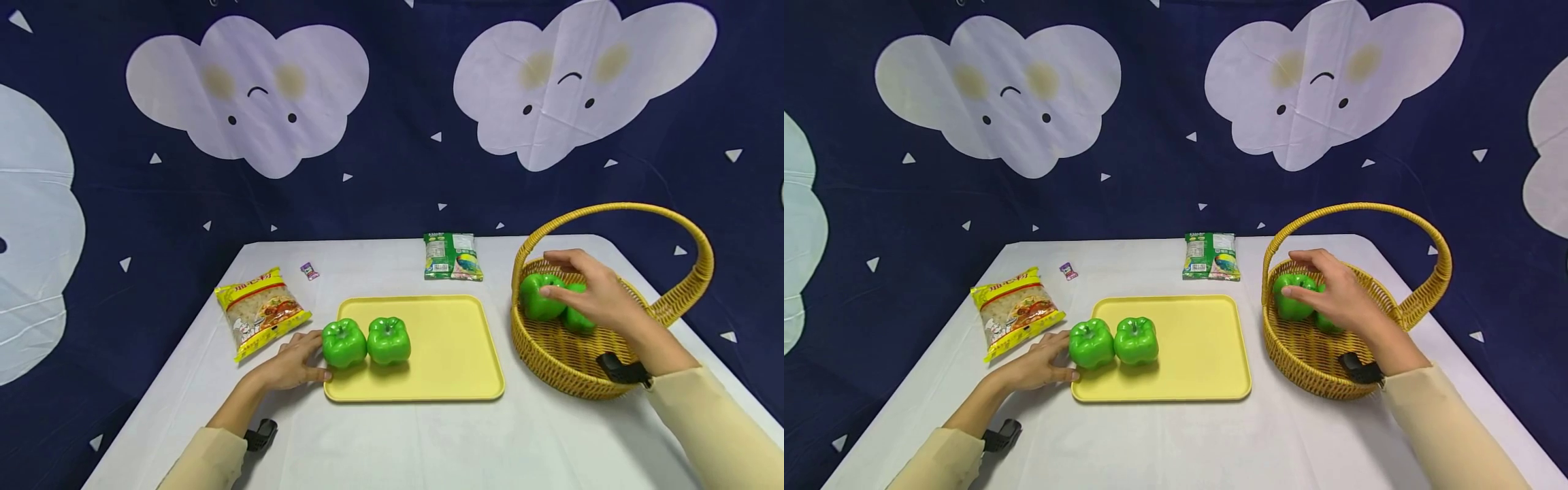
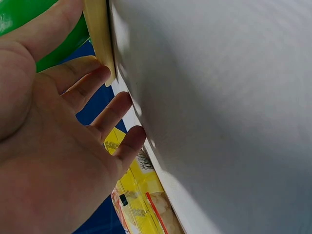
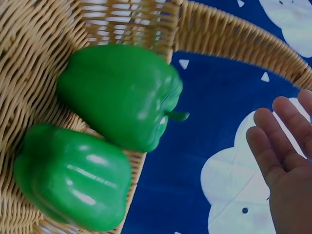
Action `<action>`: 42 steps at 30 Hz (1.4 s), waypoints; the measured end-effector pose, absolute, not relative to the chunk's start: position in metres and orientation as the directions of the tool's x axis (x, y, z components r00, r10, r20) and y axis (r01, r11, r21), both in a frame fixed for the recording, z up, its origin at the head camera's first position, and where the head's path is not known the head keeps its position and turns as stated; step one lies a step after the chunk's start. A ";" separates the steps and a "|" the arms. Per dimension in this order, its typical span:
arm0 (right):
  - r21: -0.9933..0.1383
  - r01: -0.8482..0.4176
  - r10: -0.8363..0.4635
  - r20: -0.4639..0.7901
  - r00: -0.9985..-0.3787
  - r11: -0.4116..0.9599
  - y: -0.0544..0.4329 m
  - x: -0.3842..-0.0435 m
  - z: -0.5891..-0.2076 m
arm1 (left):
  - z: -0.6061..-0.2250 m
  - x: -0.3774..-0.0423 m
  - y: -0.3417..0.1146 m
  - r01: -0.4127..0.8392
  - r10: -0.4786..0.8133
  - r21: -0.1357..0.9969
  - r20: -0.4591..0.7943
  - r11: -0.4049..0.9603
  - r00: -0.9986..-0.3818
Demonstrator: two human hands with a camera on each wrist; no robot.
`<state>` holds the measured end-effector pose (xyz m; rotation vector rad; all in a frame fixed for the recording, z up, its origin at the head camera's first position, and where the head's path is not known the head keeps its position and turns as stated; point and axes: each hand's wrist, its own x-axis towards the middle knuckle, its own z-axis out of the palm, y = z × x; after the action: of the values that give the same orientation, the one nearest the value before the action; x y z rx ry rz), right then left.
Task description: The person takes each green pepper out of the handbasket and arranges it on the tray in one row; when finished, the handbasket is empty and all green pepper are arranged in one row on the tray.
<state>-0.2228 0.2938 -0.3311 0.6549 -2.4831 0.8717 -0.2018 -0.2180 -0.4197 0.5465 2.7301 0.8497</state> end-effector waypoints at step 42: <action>-0.485 -0.284 -0.241 0.150 -0.959 0.827 0.322 -0.255 -0.353 | -0.420 -0.203 -0.218 0.279 0.415 0.584 -0.109 0.762 -0.903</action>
<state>-0.2555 0.3219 -0.3532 0.4206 -2.9243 0.7959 -0.2029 -0.2178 -0.4198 0.5455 2.7268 0.8490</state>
